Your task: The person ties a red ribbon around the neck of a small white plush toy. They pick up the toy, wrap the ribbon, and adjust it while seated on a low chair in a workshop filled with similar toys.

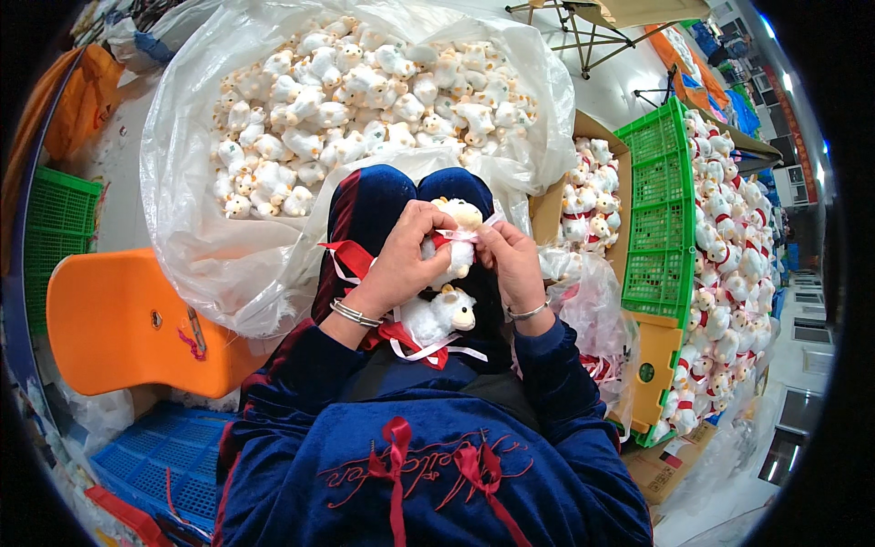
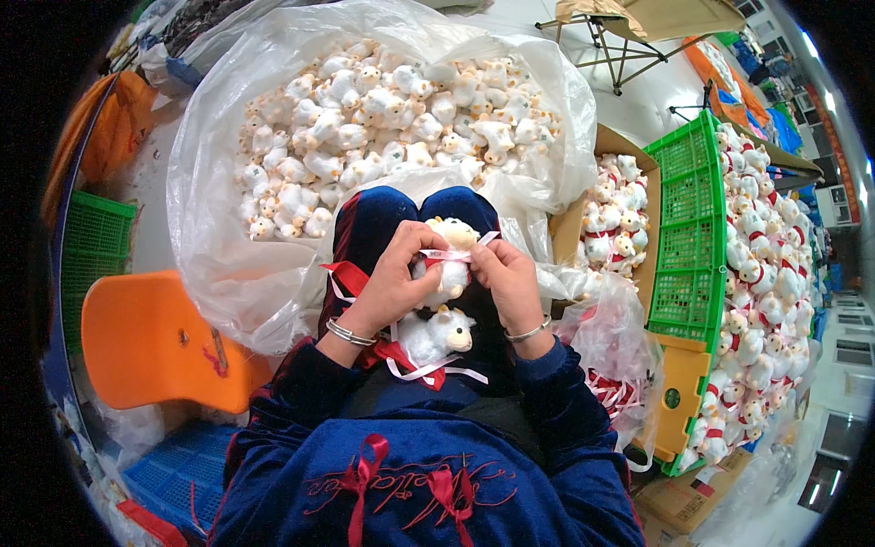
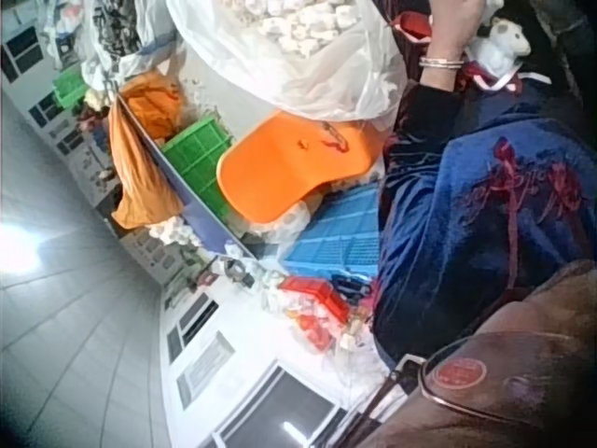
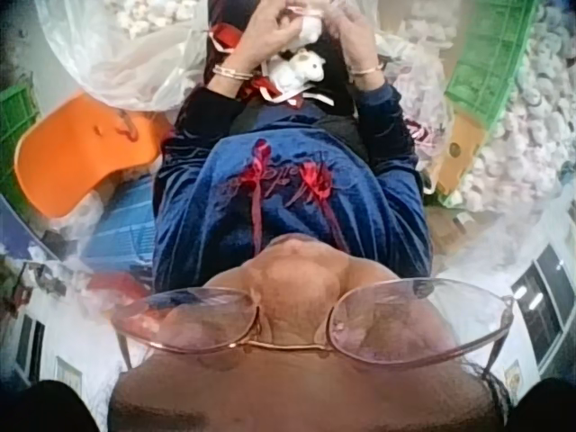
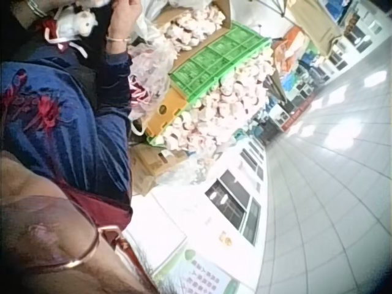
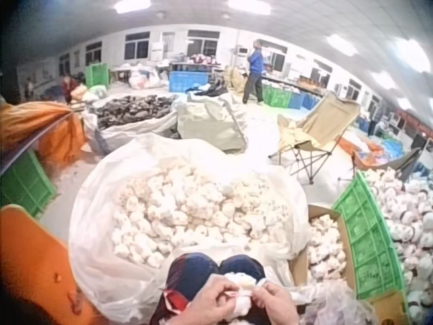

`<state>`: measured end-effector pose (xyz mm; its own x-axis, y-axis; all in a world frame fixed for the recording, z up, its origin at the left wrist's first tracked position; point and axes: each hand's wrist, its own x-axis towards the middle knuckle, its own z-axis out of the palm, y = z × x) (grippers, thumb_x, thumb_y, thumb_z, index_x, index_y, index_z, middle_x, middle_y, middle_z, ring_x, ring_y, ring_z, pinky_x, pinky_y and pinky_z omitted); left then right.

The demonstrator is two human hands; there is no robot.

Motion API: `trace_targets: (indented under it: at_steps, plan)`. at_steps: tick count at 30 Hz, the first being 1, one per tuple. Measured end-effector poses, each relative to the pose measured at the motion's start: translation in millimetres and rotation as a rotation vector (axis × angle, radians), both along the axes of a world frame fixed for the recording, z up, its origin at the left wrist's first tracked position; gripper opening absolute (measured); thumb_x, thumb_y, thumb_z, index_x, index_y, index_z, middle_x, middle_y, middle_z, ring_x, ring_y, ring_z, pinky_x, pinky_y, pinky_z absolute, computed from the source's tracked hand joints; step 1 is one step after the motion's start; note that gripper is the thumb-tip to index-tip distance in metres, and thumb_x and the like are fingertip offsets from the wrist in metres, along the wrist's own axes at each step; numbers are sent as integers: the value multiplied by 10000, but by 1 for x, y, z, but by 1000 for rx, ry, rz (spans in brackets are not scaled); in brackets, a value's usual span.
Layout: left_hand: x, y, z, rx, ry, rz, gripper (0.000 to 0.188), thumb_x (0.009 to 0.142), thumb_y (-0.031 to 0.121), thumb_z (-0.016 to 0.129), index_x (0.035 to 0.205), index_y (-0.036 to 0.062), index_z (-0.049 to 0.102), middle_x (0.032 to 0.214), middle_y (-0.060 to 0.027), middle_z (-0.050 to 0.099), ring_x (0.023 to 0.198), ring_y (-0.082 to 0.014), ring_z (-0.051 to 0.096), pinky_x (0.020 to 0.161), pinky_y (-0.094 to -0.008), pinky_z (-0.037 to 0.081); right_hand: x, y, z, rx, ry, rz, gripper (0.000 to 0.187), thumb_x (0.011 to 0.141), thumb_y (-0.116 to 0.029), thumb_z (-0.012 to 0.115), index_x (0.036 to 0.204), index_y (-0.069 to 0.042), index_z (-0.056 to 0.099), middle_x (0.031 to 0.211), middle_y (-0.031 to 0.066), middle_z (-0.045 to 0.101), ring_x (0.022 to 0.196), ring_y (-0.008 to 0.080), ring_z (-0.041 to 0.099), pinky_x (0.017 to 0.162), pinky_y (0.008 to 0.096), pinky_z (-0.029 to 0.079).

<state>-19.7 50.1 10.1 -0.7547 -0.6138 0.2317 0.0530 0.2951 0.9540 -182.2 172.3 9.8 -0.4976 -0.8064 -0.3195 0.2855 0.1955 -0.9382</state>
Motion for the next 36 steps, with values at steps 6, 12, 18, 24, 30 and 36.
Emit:
trace_targets:
  at_steps: [6, 12, 18, 24, 30, 36]
  plan:
    - [5, -1, -2, -5, -40, 3, 233, 797, 51, 640, 1022, 8, 596, 1049, -91, 542, 1022, -226, 557, 924, -309, 446, 21, 4, 28, -253, 868, 59, 140, 824, 57, 699, 931, -23, 659, 955, 56, 570, 716, 104, 540, 651, 239, 462]
    - [8, 1, 13, 285, -79, -26, 159, 873, 103, 667, 989, 6, 619, 1040, -64, 575, 892, -128, 576, 800, -257, 470, 28, 16, 22, -253, 986, 255, 188, 792, 68, 702, 958, -15, 675, 991, 105, 569, 872, 238, 628, 747, 317, 519]
    - [5, 5, 15, 118, -101, 119, 215, 896, 183, 698, 817, -10, 643, 910, -44, 608, 804, -104, 568, 700, -251, 461, 31, 16, 34, -309, 960, 266, 40, 831, 11, 689, 867, 14, 674, 975, 110, 583, 854, 231, 616, 743, 326, 509]
    - [2, -2, 34, 14, -271, 110, 285, 880, 244, 716, 774, -14, 655, 771, -83, 612, 691, -155, 593, 632, -288, 478, 39, 11, 26, -164, 846, 134, 97, 839, -27, 701, 765, 23, 662, 867, 101, 607, 796, 226, 609, 694, 319, 485]
    - [11, -18, 42, -123, -451, 25, 226, 825, 197, 717, 838, -26, 689, 783, -153, 675, 674, -232, 657, 636, -333, 517, 47, 1, 26, -198, 993, 195, 96, 784, -28, 724, 732, -1, 648, 879, 111, 607, 819, 278, 582, 728, 364, 475]
    - [26, -46, 31, 42, -578, -148, 184, 840, 139, 656, 872, -36, 699, 759, -107, 704, 620, -191, 660, 576, -316, 512, 57, -7, 16, -281, 1104, 303, 135, 764, -73, 752, 711, -25, 638, 894, 92, 607, 841, 286, 566, 735, 375, 475]
